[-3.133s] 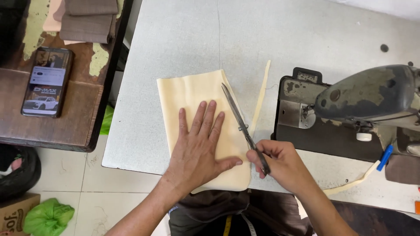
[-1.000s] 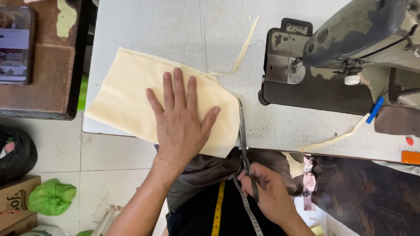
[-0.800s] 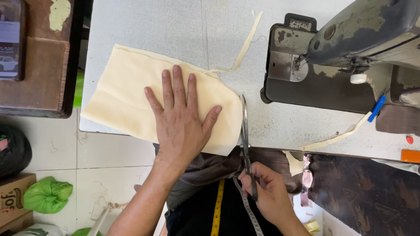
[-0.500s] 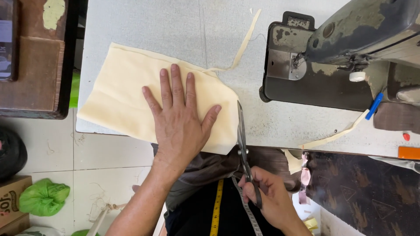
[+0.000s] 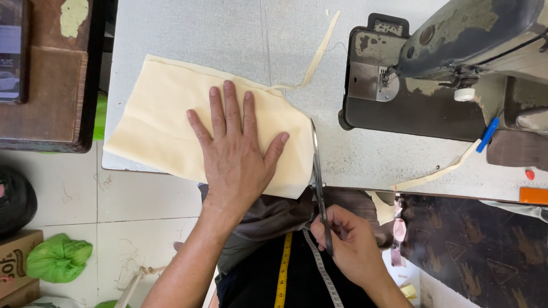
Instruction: The person aligns a piece of brown striped fabric on top of a cream-colored fabric on a table. Using shears, they cut the cream fabric along the edge of the brown fabric. They then trim the edges of the cream fabric and fold it.
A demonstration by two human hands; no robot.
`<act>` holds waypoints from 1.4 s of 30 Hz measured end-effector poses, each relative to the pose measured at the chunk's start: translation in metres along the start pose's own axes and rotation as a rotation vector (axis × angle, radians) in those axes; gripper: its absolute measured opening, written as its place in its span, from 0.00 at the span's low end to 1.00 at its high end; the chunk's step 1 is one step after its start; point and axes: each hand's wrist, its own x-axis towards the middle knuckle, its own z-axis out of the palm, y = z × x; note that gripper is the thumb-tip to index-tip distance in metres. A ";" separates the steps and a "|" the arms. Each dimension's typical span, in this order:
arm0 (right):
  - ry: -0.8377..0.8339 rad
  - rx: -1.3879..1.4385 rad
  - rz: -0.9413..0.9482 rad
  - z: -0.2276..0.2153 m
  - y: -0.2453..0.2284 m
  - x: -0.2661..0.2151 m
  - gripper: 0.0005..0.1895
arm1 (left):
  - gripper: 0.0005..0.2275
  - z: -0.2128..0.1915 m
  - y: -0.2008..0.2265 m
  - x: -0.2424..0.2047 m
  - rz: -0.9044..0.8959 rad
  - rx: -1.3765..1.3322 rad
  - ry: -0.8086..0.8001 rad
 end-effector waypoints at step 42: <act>-0.142 0.055 0.031 -0.038 -0.004 0.016 0.12 | 0.40 -0.007 -0.023 0.009 0.303 0.028 -0.057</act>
